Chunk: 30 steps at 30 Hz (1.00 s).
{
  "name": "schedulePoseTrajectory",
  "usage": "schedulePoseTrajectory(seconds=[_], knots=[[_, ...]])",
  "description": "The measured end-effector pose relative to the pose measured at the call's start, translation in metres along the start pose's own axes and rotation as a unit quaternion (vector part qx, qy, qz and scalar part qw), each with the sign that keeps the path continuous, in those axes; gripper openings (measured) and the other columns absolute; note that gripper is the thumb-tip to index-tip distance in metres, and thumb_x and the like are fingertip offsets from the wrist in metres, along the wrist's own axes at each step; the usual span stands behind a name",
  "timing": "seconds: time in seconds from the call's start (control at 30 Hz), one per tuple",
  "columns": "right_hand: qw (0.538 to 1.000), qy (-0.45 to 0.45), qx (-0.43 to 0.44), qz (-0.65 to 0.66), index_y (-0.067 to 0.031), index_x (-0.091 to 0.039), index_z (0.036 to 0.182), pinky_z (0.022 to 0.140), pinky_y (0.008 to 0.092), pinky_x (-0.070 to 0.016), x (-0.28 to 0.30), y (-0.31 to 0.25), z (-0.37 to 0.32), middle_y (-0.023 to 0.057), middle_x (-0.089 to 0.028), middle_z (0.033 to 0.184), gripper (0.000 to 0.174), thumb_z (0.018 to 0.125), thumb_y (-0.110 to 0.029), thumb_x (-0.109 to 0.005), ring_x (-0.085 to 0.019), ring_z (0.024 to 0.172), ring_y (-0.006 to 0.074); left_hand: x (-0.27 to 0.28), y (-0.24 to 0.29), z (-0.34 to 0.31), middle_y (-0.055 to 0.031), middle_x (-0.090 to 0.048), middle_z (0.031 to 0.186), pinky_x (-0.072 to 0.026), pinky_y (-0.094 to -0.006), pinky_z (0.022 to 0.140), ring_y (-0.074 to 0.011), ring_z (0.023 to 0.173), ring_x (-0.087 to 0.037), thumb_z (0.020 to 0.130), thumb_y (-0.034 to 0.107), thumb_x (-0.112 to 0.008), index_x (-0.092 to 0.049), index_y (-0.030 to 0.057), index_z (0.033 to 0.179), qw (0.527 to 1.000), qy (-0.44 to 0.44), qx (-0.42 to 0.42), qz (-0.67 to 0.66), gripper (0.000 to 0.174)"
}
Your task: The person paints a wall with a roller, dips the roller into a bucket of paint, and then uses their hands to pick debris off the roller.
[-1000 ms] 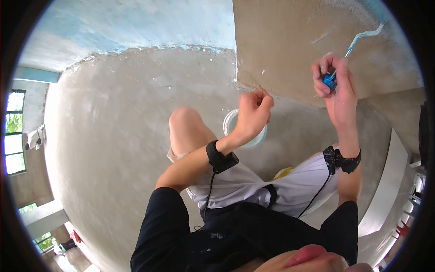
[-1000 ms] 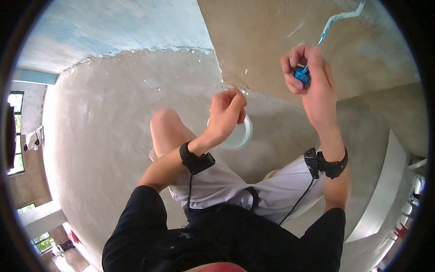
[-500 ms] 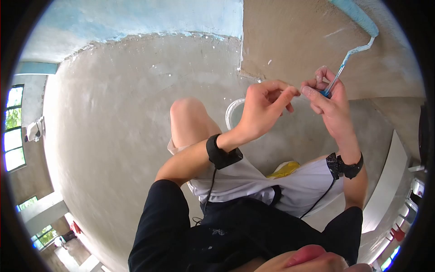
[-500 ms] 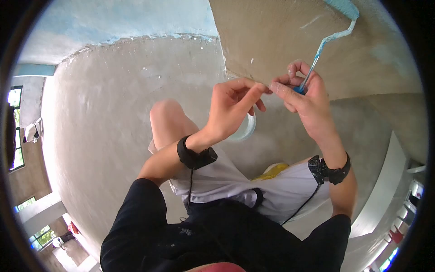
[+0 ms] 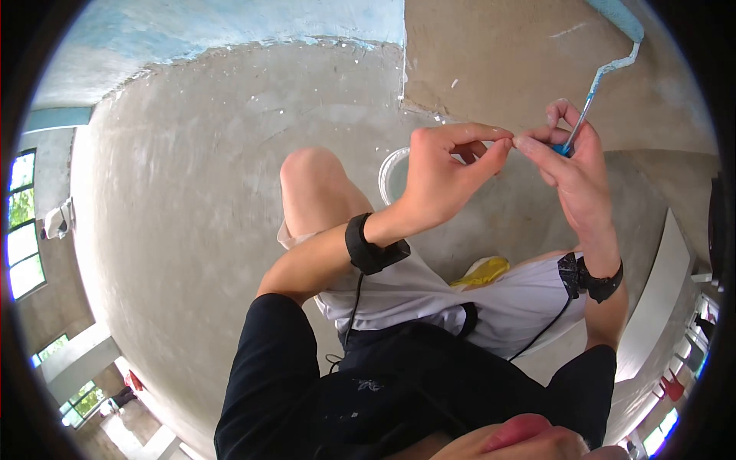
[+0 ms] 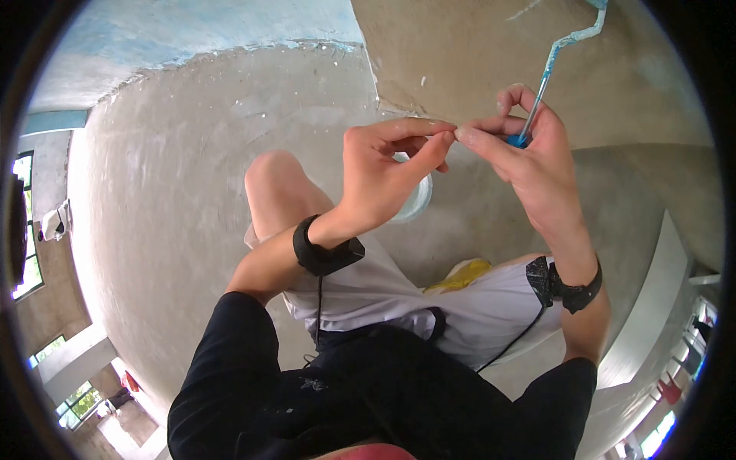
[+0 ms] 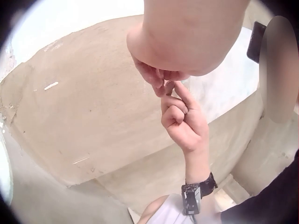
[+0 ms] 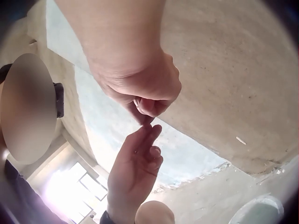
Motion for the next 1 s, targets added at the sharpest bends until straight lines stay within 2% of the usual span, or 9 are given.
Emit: schedulePoseTrajectory(seconds=[0.07,0.2,0.33,0.4,0.57,0.73,0.83,0.93,1.0], knots=[[0.998,0.030,0.029,-0.039,-0.0069,-0.040,0.095,0.058,0.0175,-0.0415,-0.001,-0.005,-0.001,0.0097,-0.069,0.083,0.036,0.078,-0.005,-0.071,-0.057,0.068,0.0041,0.001,0.008,-0.001,-0.0054,-0.069,0.076,-0.0456,-0.0205,0.052,-0.0084,0.062,-0.062,0.083,0.004,-0.066,-0.070,-0.0019,0.091,0.997,0.019,-0.034,0.061,0.011],[0.998,0.032,0.017,-0.054,-0.0061,-0.040,0.093,0.068,0.0202,-0.0459,-0.006,0.000,0.000,0.0112,-0.069,0.084,0.034,0.078,-0.004,-0.071,-0.060,0.078,0.0071,0.005,0.019,-0.002,-0.0042,-0.067,0.066,-0.0446,-0.0201,0.050,-0.0056,0.056,-0.058,0.079,0.005,-0.067,-0.070,-0.0012,0.084,0.982,0.063,-0.060,0.167,0.008],[0.997,0.036,0.007,-0.061,-0.0060,-0.041,0.092,0.065,0.0189,-0.0448,-0.005,0.002,0.001,0.0116,-0.069,0.083,0.033,0.079,-0.004,-0.070,-0.060,0.076,0.0061,0.007,0.016,-0.002,-0.0049,-0.066,0.065,-0.0444,-0.0203,0.049,-0.0059,0.055,-0.058,0.078,0.005,-0.067,-0.070,-0.0015,0.083,0.980,0.075,-0.067,0.170,0.008],[0.998,0.037,0.008,-0.057,-0.0060,-0.041,0.091,0.064,0.0185,-0.0446,-0.004,0.003,0.000,0.0117,-0.069,0.083,0.032,0.079,-0.004,-0.070,-0.060,0.076,0.0060,0.006,0.006,-0.001,-0.0059,-0.066,0.064,-0.0449,-0.0209,0.050,-0.0064,0.056,-0.059,0.077,0.005,-0.067,-0.069,-0.0021,0.083,0.991,0.053,-0.025,0.124,0.009],[0.997,0.004,-0.051,-0.058,-0.0072,-0.042,0.091,0.048,0.0148,-0.0335,-0.009,0.005,-0.003,0.0086,-0.070,0.086,0.028,0.081,-0.004,-0.068,-0.048,0.059,-0.0012,0.005,0.013,-0.001,-0.0063,-0.066,0.066,-0.0460,-0.0214,0.051,-0.0075,0.060,-0.063,0.077,0.004,-0.066,-0.067,-0.0026,0.082,0.983,0.062,-0.052,0.168,0.009],[0.999,-0.021,-0.027,-0.030,-0.0073,-0.043,0.093,0.044,0.0146,-0.0282,-0.019,-0.005,-0.009,0.0078,-0.070,0.088,0.027,0.082,-0.005,-0.068,-0.043,0.056,-0.0030,0.010,0.018,-0.001,-0.0064,-0.065,0.066,-0.0457,-0.0210,0.051,-0.0078,0.059,-0.062,0.077,0.004,-0.064,-0.064,-0.0030,0.079,0.975,0.098,-0.066,0.187,0.007],[0.999,-0.021,-0.029,-0.019,-0.0070,-0.044,0.095,0.044,0.0144,-0.0279,-0.020,-0.004,-0.006,0.0065,-0.070,0.088,0.027,0.082,-0.006,-0.068,-0.043,0.057,-0.0030,0.013,0.013,-0.001,-0.0074,-0.066,0.067,-0.0456,-0.0215,0.052,-0.0079,0.059,-0.061,0.078,0.004,-0.062,-0.063,-0.0033,0.078,0.975,0.107,-0.016,0.195,0.007],[1.000,-0.014,-0.016,-0.017,-0.0071,-0.044,0.098,0.044,0.0144,-0.0272,-0.018,0.000,-0.005,0.0040,-0.067,0.088,0.028,0.082,-0.005,-0.067,-0.043,0.057,-0.0028,0.012,0.011,0.000,-0.0066,-0.063,0.066,-0.0452,-0.0225,0.052,-0.0088,0.059,-0.060,0.080,0.003,-0.057,-0.060,-0.0034,0.077,0.979,0.091,-0.031,0.177,0.008],[1.000,-0.014,-0.005,-0.011,-0.0072,-0.043,0.100,0.044,0.0144,-0.0269,-0.016,0.001,-0.005,0.0029,-0.066,0.089,0.029,0.083,-0.005,-0.066,-0.042,0.057,-0.0027,0.008,-0.005,0.000,-0.0046,-0.058,0.065,-0.0435,-0.0230,0.051,-0.0096,0.057,-0.059,0.082,0.003,-0.052,-0.055,-0.0030,0.076,0.999,0.035,0.024,0.028,0.009]])
Point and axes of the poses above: each hand's wrist, its own z-axis towards the middle knuckle, its own x-axis out of the back of the hand, y = z × x, the point moved 9 cm from there along z, towards the middle knuckle
